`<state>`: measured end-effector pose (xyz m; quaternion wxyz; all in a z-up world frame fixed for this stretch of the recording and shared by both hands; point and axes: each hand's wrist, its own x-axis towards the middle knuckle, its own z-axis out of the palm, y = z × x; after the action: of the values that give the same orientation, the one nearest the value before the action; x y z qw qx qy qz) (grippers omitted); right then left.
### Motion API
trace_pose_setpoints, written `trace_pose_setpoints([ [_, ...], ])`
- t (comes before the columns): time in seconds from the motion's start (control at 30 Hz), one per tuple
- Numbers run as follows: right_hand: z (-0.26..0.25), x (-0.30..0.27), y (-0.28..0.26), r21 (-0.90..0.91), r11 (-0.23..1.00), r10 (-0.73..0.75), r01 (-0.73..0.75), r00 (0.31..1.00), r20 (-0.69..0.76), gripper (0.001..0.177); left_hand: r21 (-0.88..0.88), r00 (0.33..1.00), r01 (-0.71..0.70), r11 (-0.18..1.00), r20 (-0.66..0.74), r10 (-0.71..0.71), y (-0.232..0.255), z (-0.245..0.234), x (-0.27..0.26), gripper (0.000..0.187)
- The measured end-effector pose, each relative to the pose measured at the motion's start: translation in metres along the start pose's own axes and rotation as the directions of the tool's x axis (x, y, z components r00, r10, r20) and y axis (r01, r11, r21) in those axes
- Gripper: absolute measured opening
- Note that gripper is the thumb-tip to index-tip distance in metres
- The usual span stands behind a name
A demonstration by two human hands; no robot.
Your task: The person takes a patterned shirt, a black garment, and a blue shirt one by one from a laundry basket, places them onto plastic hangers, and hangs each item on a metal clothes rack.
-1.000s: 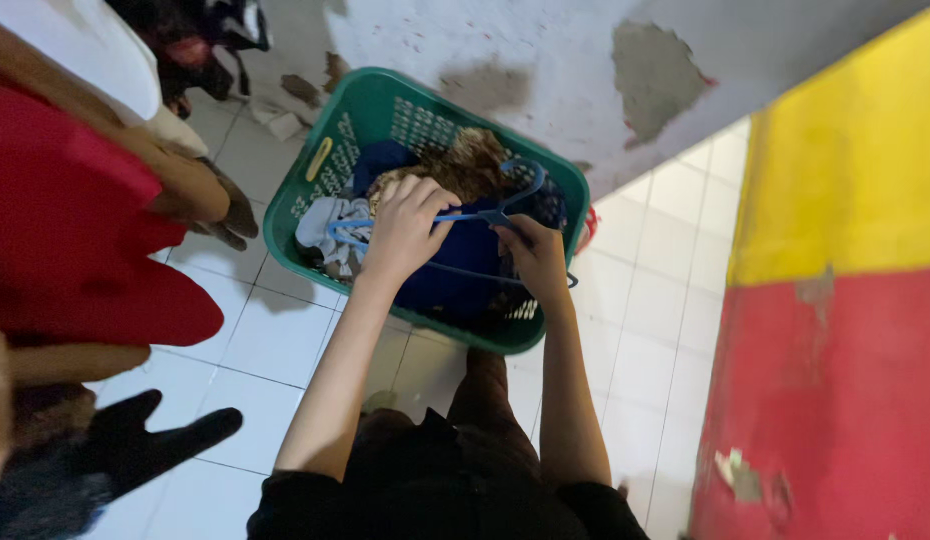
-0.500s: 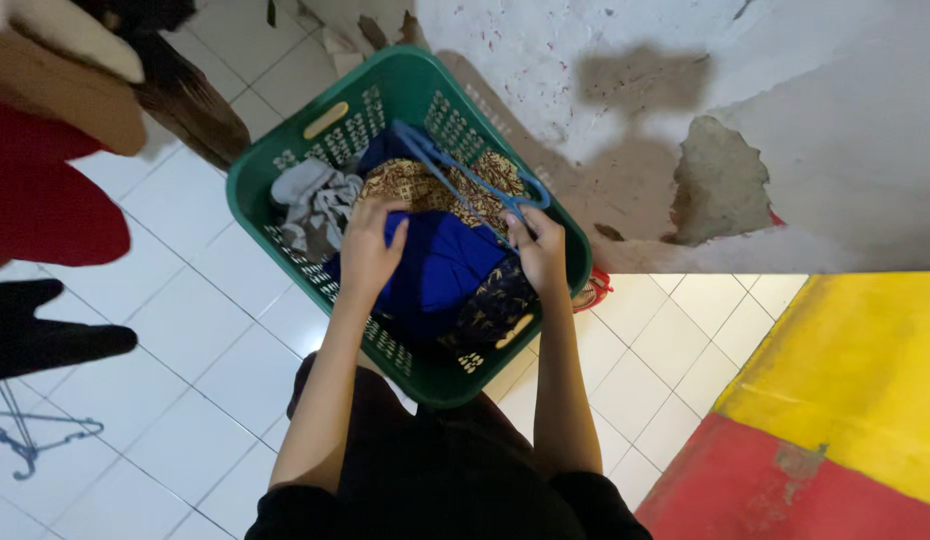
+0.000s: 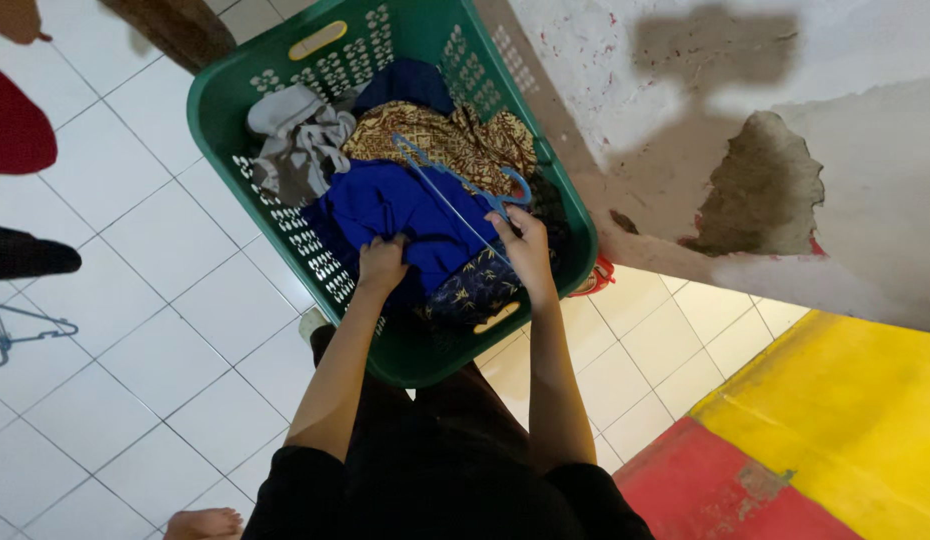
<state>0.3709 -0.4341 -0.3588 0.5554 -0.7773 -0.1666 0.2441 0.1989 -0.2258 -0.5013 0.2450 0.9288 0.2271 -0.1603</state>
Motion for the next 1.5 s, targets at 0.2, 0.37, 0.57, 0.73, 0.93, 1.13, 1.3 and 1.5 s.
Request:
trace_pose_setpoints([
  [0.2,0.002,0.012,-0.002,0.129,0.991,-0.027,0.026,1.0,0.013,0.012,-0.467,0.928,-0.196,0.862,-0.373,0.009,0.007,-0.018,-0.004,0.034],
  [0.37,0.012,0.01,-0.056,0.258,0.955,-0.153,0.15,0.988,-0.008,0.034,-0.838,0.878,-0.43,0.336,-0.474,-0.06,0.041,-0.088,-0.01,0.028],
  [0.57,0.026,0.007,-0.126,0.356,0.919,-0.27,0.171,0.93,0.249,0.042,-0.72,0.773,-0.579,0.383,-0.633,-0.023,0.101,-0.219,-0.066,0.026],
  [0.73,0.017,0.018,-0.18,0.252,0.897,-0.403,0.363,0.906,0.13,0.016,-0.384,0.664,-0.326,0.864,-0.744,-0.081,0.121,-0.328,-0.149,0.032],
  [0.93,-0.005,0.02,-0.26,0.239,0.789,-0.568,0.566,0.82,-0.067,0.013,0.021,0.494,-0.3,0.954,-0.852,0.174,0.135,-0.385,-0.205,0.085],
  [1.13,-0.05,0.026,-0.334,0.444,0.621,-0.605,0.646,0.755,-0.252,0.011,0.068,0.396,-0.039,0.997,-0.915,0.078,0.105,-0.411,-0.195,0.032],
  [1.3,-0.099,0.038,-0.348,0.439,0.681,-0.454,0.586,0.808,-0.376,0.015,-0.117,0.302,-0.224,0.968,-0.952,-0.045,0.068,-0.428,-0.199,0.029],
  [1.5,-0.079,0.042,-0.329,0.004,0.728,-0.642,0.686,0.683,-0.348,0.022,-0.286,0.411,-0.594,0.752,-0.911,-0.022,0.101,-0.426,-0.186,0.036],
])
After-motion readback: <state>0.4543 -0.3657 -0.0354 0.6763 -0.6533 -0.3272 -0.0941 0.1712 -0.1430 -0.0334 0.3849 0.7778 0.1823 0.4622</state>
